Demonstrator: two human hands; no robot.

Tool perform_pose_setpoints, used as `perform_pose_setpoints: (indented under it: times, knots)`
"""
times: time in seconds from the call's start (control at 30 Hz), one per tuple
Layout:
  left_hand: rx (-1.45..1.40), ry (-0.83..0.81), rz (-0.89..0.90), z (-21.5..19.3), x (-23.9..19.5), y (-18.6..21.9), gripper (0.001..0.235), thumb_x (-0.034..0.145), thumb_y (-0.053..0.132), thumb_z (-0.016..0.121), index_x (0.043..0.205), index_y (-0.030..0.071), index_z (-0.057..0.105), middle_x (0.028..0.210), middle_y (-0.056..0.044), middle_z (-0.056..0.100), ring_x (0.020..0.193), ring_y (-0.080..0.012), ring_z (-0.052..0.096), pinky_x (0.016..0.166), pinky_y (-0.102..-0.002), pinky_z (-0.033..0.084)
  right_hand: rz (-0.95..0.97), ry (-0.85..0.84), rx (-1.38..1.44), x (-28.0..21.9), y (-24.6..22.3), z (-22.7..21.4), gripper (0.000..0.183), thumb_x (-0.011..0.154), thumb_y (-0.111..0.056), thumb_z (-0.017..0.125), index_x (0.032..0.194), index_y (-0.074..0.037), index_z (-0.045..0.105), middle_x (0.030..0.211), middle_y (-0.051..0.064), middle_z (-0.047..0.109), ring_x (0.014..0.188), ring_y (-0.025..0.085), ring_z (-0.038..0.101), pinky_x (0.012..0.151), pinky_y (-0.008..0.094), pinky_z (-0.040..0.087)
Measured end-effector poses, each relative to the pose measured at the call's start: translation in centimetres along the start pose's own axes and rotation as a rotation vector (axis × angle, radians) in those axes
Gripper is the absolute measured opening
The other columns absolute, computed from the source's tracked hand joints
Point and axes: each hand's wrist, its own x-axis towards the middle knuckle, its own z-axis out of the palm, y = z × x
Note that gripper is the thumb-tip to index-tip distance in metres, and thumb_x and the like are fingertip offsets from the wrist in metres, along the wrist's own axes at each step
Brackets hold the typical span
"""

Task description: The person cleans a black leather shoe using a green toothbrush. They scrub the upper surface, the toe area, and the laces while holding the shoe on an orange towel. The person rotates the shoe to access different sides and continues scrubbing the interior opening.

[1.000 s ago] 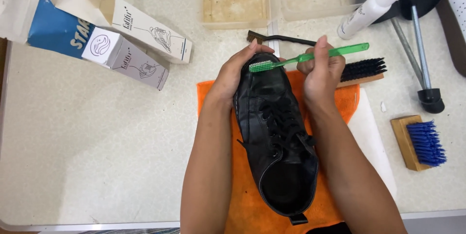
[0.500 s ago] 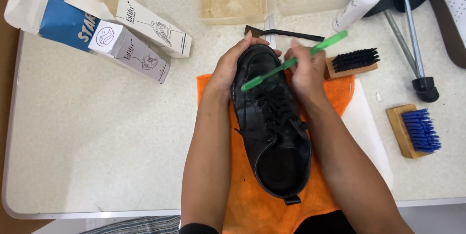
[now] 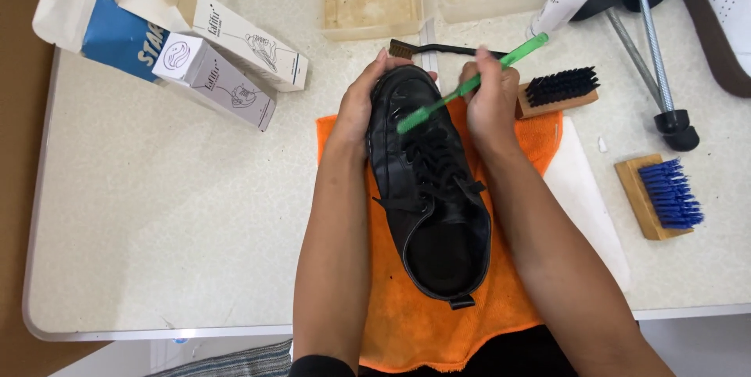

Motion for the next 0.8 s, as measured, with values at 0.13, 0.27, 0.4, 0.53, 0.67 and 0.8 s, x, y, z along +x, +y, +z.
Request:
perform_pose_setpoints:
  times: [0.13, 0.27, 0.4, 0.53, 0.67, 0.8]
  knots:
    - [0.009, 0.019, 0.004, -0.6, 0.8, -0.5, 0.053, 0.093, 0.048, 0.065, 0.12, 0.003, 0.069, 0.088, -0.016, 0.073, 0.082, -0.0226, 0.075, 0.082, -0.036, 0.064, -0.043, 0.118, -0.127, -0.7, -2.8, 1.0, 0.07, 0.115, -0.042, 0.033, 0.055, -0.01, 0.05, 0.045, 0.003, 0.039, 0.042, 0.013, 0.035, 0.052, 0.027, 0.03]
    - [-0.001, 0.026, -0.027, -0.5, 1.2, -0.4, 0.054, 0.092, 0.049, 0.065, 0.123, 0.004, 0.068, 0.088, -0.018, 0.073, 0.082, -0.0261, 0.076, 0.081, -0.038, 0.065, -0.05, -0.001, -0.037, -1.3, -2.2, 1.4, 0.072, 0.115, -0.042, 0.034, 0.051, -0.012, 0.048, 0.045, 0.002, 0.038, 0.041, 0.012, 0.035, 0.052, 0.025, 0.03]
    - [0.0, 0.011, -0.035, -0.9, 1.7, -0.8, 0.051, 0.094, 0.047, 0.064, 0.122, 0.005, 0.068, 0.087, -0.017, 0.073, 0.081, -0.0261, 0.076, 0.08, -0.037, 0.065, -0.066, 0.03, -0.095, -0.8, -2.1, 0.9, 0.07, 0.116, -0.04, 0.033, 0.055, -0.011, 0.051, 0.044, 0.002, 0.038, 0.041, 0.012, 0.034, 0.053, 0.026, 0.032]
    - [-0.002, 0.007, -0.043, -0.5, 1.3, -0.3, 0.052, 0.094, 0.047, 0.064, 0.122, 0.004, 0.068, 0.085, -0.018, 0.073, 0.079, -0.0259, 0.076, 0.078, -0.037, 0.065, -0.123, 0.089, -0.157, -0.9, -2.8, 1.1, 0.069, 0.117, -0.038, 0.034, 0.057, -0.008, 0.052, 0.045, 0.004, 0.04, 0.041, 0.014, 0.036, 0.053, 0.027, 0.033]
    - [0.012, 0.006, -0.04, -0.7, 1.5, -0.5, 0.052, 0.093, 0.048, 0.064, 0.122, 0.005, 0.068, 0.086, -0.017, 0.073, 0.08, -0.0238, 0.076, 0.079, -0.036, 0.065, -0.104, -0.038, -0.149, -1.2, -1.8, 0.7, 0.067, 0.114, -0.034, 0.048, 0.051, -0.013, 0.048, 0.041, -0.001, 0.034, 0.04, 0.011, 0.032, 0.05, 0.024, 0.031]
    - [-0.007, 0.002, -0.03, 0.0, 0.8, -0.1, 0.051, 0.094, 0.046, 0.064, 0.12, 0.003, 0.068, 0.083, -0.016, 0.073, 0.078, -0.0226, 0.076, 0.077, -0.034, 0.065, -0.21, -0.029, -0.278, -0.2, -2.7, -0.1, 0.071, 0.116, -0.02, 0.043, 0.046, -0.012, 0.037, 0.04, 0.001, 0.026, 0.039, 0.011, 0.023, 0.049, 0.028, 0.025]
